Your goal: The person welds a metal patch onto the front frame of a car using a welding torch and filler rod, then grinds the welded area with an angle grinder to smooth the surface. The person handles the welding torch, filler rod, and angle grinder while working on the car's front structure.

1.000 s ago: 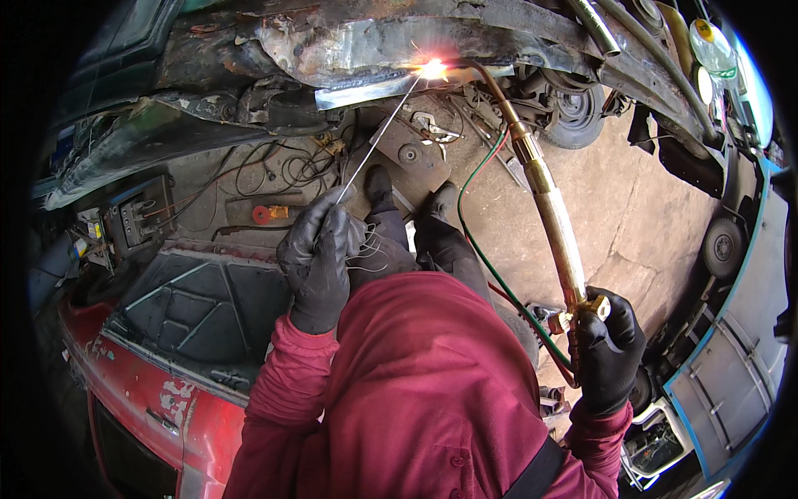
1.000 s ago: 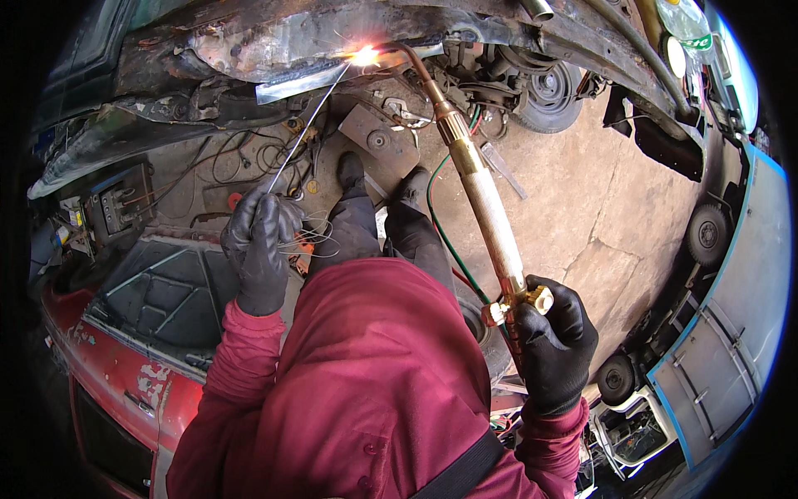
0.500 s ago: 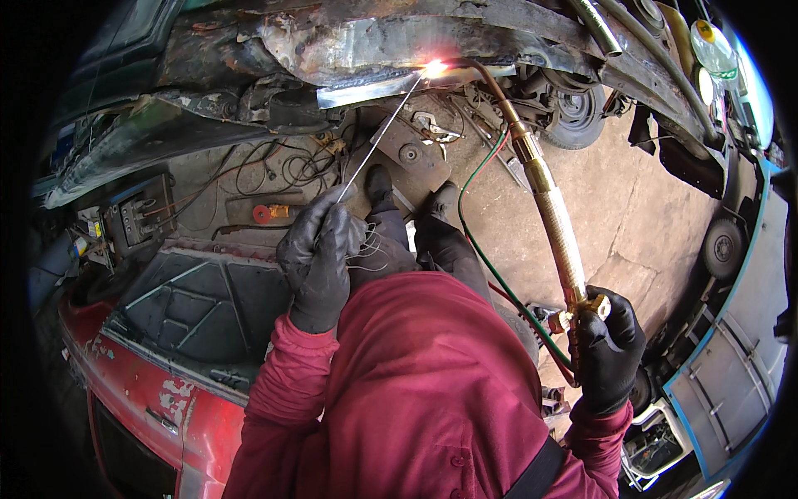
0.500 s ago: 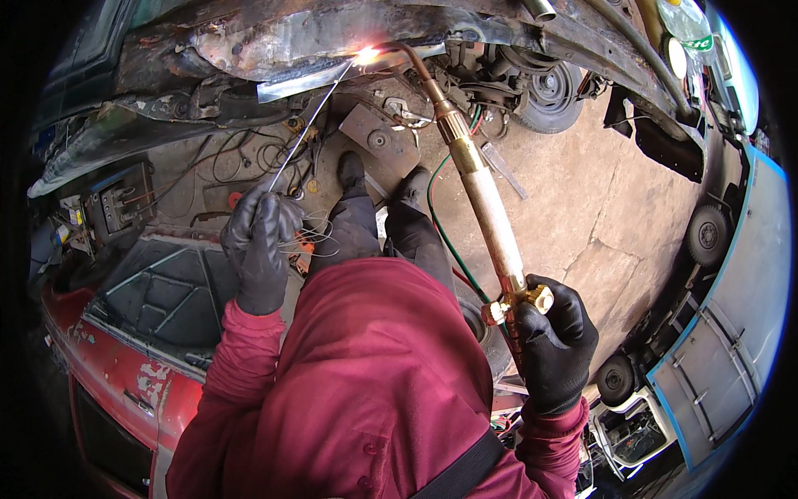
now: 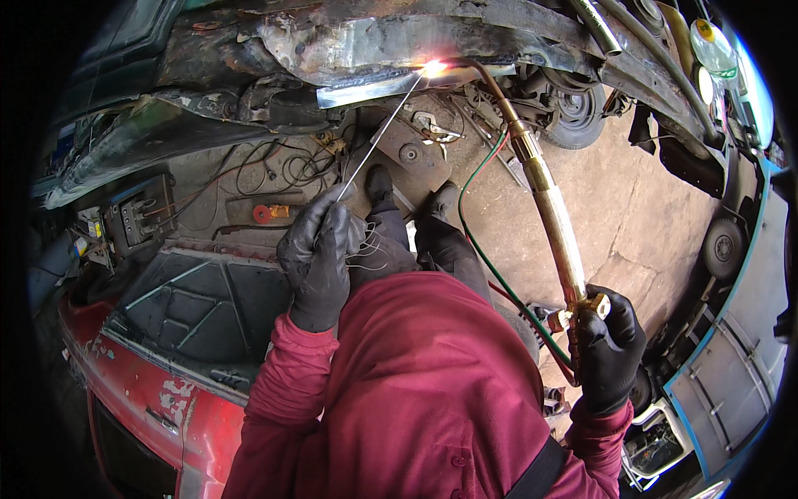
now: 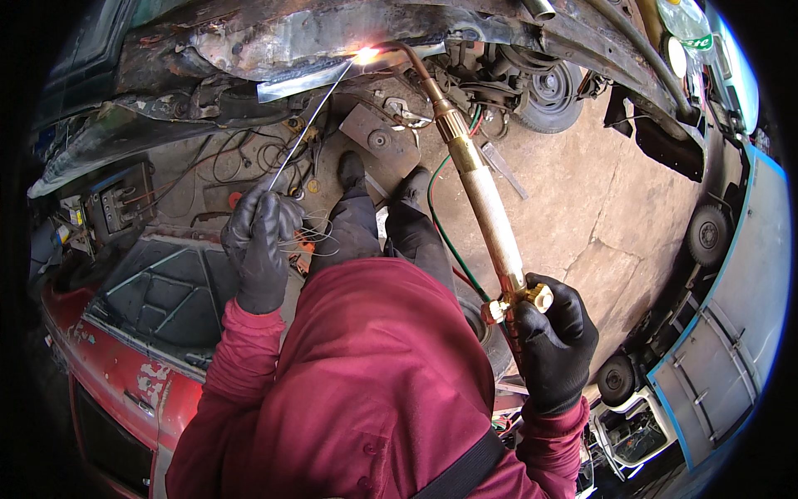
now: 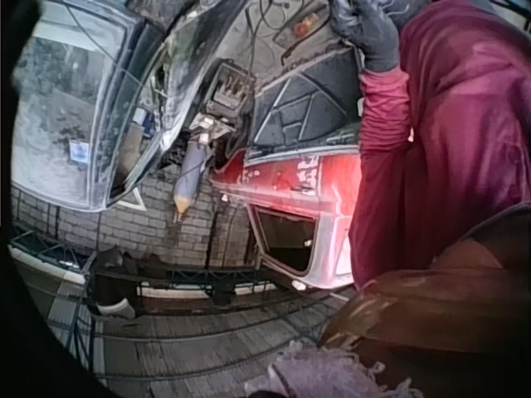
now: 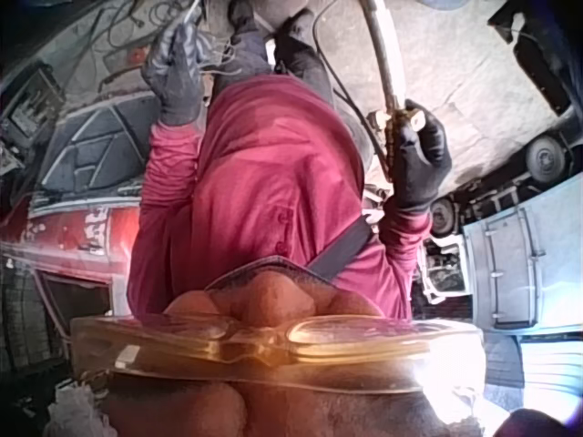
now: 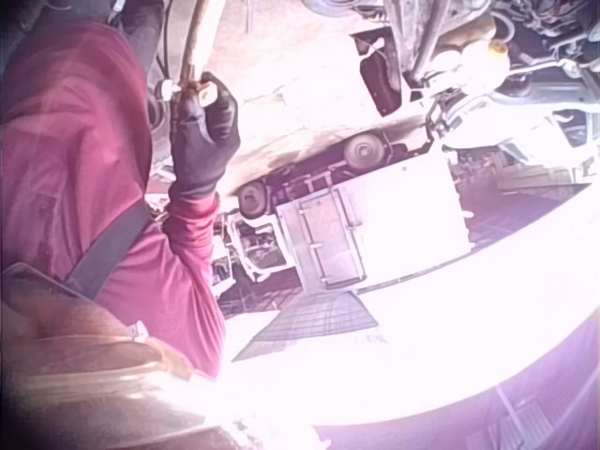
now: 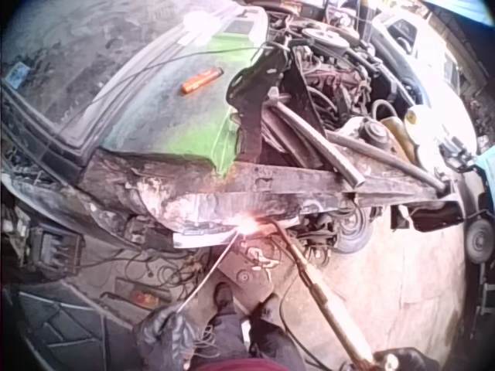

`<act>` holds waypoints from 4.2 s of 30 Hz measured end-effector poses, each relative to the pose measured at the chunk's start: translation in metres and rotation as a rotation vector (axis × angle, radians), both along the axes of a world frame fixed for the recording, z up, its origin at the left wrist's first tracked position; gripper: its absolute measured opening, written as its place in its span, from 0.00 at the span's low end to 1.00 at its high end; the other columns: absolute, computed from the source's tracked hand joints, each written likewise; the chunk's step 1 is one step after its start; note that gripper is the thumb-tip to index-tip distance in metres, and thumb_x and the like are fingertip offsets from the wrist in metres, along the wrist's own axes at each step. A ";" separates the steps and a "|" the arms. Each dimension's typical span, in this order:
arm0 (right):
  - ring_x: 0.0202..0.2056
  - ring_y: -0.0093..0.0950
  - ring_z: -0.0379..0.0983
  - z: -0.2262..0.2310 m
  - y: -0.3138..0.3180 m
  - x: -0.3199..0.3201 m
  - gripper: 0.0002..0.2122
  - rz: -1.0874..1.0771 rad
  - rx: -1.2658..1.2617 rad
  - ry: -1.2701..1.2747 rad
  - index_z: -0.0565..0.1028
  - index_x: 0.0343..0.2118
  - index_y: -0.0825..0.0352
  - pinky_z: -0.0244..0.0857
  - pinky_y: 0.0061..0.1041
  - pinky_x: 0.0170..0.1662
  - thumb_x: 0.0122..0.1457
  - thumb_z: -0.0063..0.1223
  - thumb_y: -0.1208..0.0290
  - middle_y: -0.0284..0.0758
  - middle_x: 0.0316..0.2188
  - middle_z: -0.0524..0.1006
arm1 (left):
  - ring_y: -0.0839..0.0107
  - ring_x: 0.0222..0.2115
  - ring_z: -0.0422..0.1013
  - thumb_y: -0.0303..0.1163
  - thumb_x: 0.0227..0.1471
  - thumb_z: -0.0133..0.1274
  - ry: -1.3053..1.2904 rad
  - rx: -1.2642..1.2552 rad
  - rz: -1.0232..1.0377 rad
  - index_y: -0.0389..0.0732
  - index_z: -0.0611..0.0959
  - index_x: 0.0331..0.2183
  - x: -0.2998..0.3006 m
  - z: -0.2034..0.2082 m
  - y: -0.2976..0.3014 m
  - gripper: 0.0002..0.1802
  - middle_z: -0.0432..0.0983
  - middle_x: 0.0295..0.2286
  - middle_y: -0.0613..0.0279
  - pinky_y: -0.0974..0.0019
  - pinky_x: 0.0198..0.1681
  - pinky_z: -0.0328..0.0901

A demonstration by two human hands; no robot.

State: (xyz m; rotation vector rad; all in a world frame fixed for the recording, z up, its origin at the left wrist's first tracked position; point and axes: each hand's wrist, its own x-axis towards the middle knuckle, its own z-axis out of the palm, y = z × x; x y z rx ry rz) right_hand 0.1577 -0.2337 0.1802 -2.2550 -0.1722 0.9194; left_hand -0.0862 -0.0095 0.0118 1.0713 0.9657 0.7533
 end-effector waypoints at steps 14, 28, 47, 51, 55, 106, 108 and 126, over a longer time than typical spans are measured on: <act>0.36 0.17 0.76 -0.001 0.004 -0.004 0.12 0.069 -0.002 -0.092 0.81 0.50 0.71 0.71 0.22 0.42 0.65 0.58 0.75 0.30 0.36 0.83 | 0.81 0.24 0.63 0.32 0.74 0.49 0.022 -0.021 0.002 0.30 0.81 0.54 0.000 0.002 0.001 0.17 0.66 0.21 0.72 0.66 0.34 0.66; 0.43 0.23 0.81 0.002 0.001 -0.001 0.15 -0.022 -0.013 0.012 0.80 0.51 0.73 0.74 0.26 0.51 0.61 0.62 0.79 0.36 0.42 0.85 | 0.80 0.24 0.63 0.32 0.74 0.49 0.007 -0.021 0.008 0.30 0.81 0.54 -0.001 -0.001 0.000 0.16 0.67 0.22 0.71 0.67 0.34 0.65; 0.41 0.22 0.81 0.002 0.002 -0.001 0.15 -0.016 -0.005 0.018 0.80 0.51 0.73 0.74 0.26 0.49 0.61 0.62 0.79 0.35 0.41 0.85 | 0.81 0.24 0.63 0.32 0.74 0.49 0.014 -0.003 0.004 0.31 0.81 0.54 0.000 0.000 0.001 0.17 0.66 0.21 0.72 0.67 0.34 0.65; 0.36 0.20 0.78 -0.001 0.001 -0.002 0.14 -0.011 0.005 0.008 0.80 0.50 0.73 0.71 0.23 0.43 0.63 0.61 0.77 0.33 0.38 0.83 | 0.81 0.24 0.63 0.32 0.74 0.49 0.009 -0.018 0.010 0.31 0.81 0.54 0.000 0.000 0.001 0.16 0.66 0.22 0.72 0.67 0.35 0.65; 0.37 0.20 0.78 -0.002 0.000 -0.002 0.14 -0.015 0.007 0.010 0.80 0.50 0.73 0.71 0.23 0.43 0.63 0.61 0.77 0.33 0.38 0.83 | 0.81 0.24 0.63 0.32 0.74 0.49 0.000 -0.031 0.010 0.31 0.81 0.53 -0.001 0.001 0.001 0.16 0.66 0.22 0.71 0.67 0.35 0.66; 0.42 0.22 0.80 -0.003 0.001 0.000 0.15 0.010 0.021 0.031 0.79 0.52 0.74 0.74 0.26 0.50 0.63 0.62 0.76 0.36 0.41 0.85 | 0.84 0.23 0.60 0.31 0.73 0.51 -0.065 -0.001 0.005 0.28 0.81 0.57 -0.002 -0.004 0.003 0.19 0.67 0.23 0.73 0.70 0.35 0.67; 0.42 0.22 0.80 -0.003 0.001 0.000 0.15 0.007 0.028 0.032 0.79 0.52 0.74 0.74 0.26 0.50 0.63 0.62 0.76 0.36 0.42 0.85 | 0.84 0.22 0.60 0.31 0.73 0.50 -0.020 -0.006 0.008 0.28 0.81 0.56 -0.001 -0.004 0.002 0.19 0.67 0.23 0.73 0.70 0.34 0.66; 0.42 0.22 0.80 -0.005 0.001 0.001 0.15 -0.004 0.023 0.054 0.80 0.51 0.74 0.74 0.26 0.50 0.62 0.61 0.77 0.36 0.41 0.85 | 0.80 0.23 0.62 0.32 0.73 0.50 0.046 -0.055 0.020 0.31 0.81 0.55 0.001 0.003 0.002 0.17 0.66 0.21 0.72 0.67 0.33 0.64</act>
